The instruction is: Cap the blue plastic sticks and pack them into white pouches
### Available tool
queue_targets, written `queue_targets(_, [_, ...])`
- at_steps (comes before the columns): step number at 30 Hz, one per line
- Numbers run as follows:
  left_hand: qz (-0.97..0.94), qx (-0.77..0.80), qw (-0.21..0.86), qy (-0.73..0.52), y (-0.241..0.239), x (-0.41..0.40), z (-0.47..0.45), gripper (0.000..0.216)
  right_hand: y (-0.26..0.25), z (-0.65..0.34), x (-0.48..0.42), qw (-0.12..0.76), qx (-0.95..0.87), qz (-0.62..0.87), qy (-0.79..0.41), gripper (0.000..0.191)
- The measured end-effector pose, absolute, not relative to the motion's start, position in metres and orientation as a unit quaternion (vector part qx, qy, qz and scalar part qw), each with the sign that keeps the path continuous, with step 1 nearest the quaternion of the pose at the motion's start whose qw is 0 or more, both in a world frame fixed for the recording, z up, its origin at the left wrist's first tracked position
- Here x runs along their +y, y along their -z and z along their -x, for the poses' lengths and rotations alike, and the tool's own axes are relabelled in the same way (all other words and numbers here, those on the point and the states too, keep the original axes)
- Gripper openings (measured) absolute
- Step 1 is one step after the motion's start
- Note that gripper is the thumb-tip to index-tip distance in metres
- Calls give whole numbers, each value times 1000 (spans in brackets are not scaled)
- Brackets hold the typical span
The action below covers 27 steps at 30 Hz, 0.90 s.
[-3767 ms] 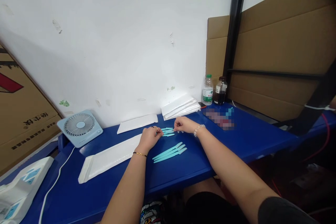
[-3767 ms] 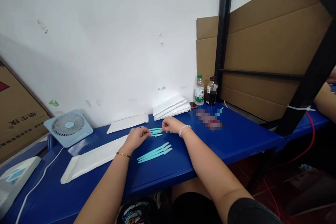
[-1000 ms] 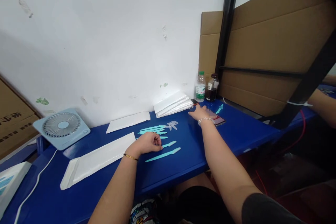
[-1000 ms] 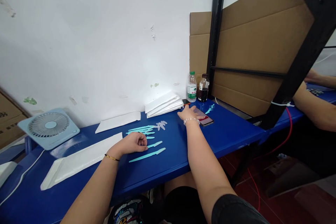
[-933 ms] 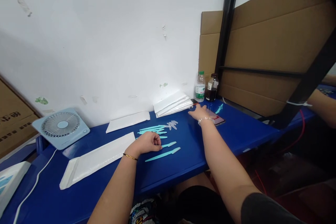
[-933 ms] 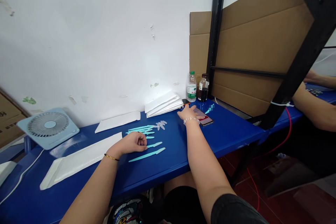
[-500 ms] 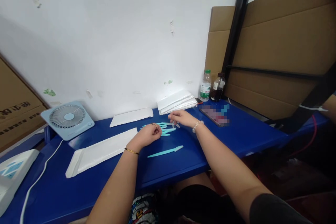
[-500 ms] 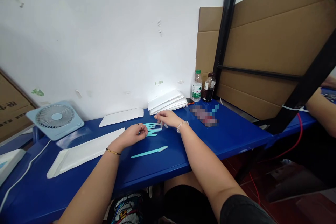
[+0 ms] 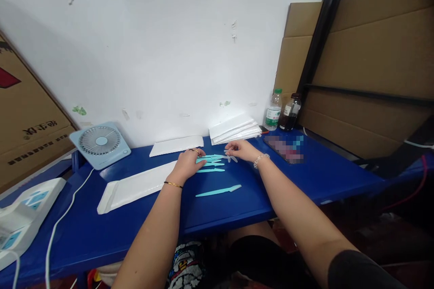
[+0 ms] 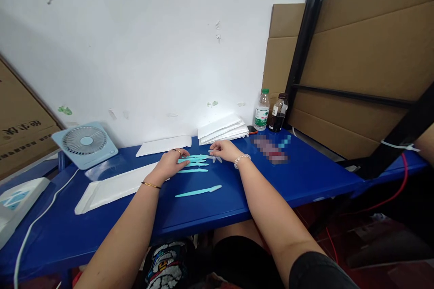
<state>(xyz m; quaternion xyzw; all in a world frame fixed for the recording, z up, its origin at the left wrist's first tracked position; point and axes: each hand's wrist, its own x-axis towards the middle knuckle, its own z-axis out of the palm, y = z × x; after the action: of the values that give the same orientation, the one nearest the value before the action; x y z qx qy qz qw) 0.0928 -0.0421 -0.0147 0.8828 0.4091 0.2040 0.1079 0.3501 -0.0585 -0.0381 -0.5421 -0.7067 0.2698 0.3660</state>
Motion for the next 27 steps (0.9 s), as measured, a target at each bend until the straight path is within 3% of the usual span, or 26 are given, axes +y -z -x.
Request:
queue_targets(3, [-906, 325, 177, -207, 10, -59, -101, 36, 39, -353, -57, 372, -724, 550, -185, 27])
queue_targets(5, [-925, 262, 243, -129, 10, -71, -109, 39, 38, -353, -58, 362, -727, 553, -186, 23])
queue_targets(9, [-935, 243, 258, -13, 15, -81, -119, 21, 31, -353, -64, 343, -734, 543, -220, 26])
queue_targets(15, [-906, 359, 184, -127, 17, -67, -116, 16, 19, -346, -78, 263, -759, 462, -376, 37])
queue_targets(19, [-895, 387, 160, -154, 17, -60, -113, 14, 19, -341, -79, 245, -773, 458, -364, 31])
queue_targets(27, [-860, 437, 159, -210, 15, -44, -95, 18, 24, -362, -72, 300, -713, 553, -307, 25])
